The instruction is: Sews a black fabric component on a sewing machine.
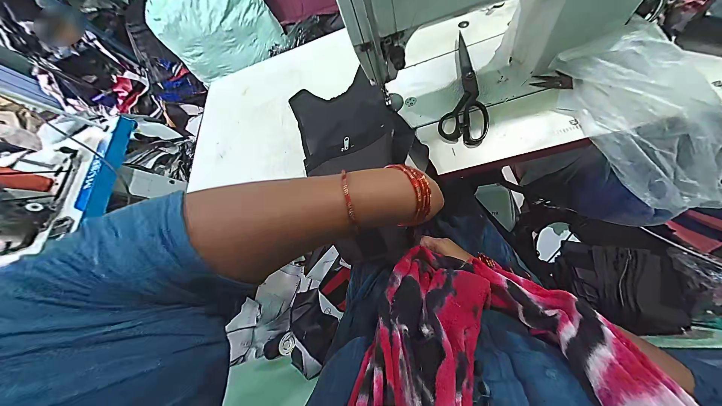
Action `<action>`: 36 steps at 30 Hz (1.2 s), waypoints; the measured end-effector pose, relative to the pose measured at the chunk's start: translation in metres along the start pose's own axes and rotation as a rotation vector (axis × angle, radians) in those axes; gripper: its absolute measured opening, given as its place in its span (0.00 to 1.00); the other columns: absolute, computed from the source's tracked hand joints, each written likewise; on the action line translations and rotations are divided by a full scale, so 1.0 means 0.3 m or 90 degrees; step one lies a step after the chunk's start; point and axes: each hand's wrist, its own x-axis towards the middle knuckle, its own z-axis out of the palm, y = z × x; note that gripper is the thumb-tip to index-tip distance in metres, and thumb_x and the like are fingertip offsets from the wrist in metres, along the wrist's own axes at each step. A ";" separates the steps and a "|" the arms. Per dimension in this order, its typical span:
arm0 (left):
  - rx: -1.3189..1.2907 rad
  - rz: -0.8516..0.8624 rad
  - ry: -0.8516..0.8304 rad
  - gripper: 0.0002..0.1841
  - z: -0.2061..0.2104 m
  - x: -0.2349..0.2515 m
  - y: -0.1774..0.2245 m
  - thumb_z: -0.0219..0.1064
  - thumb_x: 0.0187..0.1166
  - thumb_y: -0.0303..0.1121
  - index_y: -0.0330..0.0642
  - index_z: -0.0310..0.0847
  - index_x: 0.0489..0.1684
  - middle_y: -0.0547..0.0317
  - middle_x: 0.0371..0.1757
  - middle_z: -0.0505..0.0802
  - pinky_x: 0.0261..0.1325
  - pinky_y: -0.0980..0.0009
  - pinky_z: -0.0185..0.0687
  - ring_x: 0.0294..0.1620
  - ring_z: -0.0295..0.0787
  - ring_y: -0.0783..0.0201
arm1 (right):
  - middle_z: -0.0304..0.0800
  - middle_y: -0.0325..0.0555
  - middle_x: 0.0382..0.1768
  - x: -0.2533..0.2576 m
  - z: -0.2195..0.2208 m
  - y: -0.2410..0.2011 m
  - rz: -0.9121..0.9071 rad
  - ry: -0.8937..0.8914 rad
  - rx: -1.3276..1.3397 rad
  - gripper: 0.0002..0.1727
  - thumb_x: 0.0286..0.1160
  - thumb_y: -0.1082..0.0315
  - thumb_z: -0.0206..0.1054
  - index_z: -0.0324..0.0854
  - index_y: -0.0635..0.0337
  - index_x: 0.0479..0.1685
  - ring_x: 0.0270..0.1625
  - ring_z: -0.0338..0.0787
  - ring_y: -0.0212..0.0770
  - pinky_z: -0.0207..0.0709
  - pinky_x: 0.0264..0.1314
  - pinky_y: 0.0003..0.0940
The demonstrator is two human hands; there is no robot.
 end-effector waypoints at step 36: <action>-0.175 0.085 -0.255 0.09 -0.337 -0.028 -0.012 0.71 0.81 0.34 0.36 0.91 0.39 0.44 0.43 0.93 0.63 0.44 0.72 0.56 0.88 0.44 | 0.76 0.28 0.27 0.079 0.046 0.122 0.026 0.081 0.417 0.12 0.92 0.66 0.52 0.77 0.62 0.41 0.31 0.76 0.16 0.71 0.40 0.16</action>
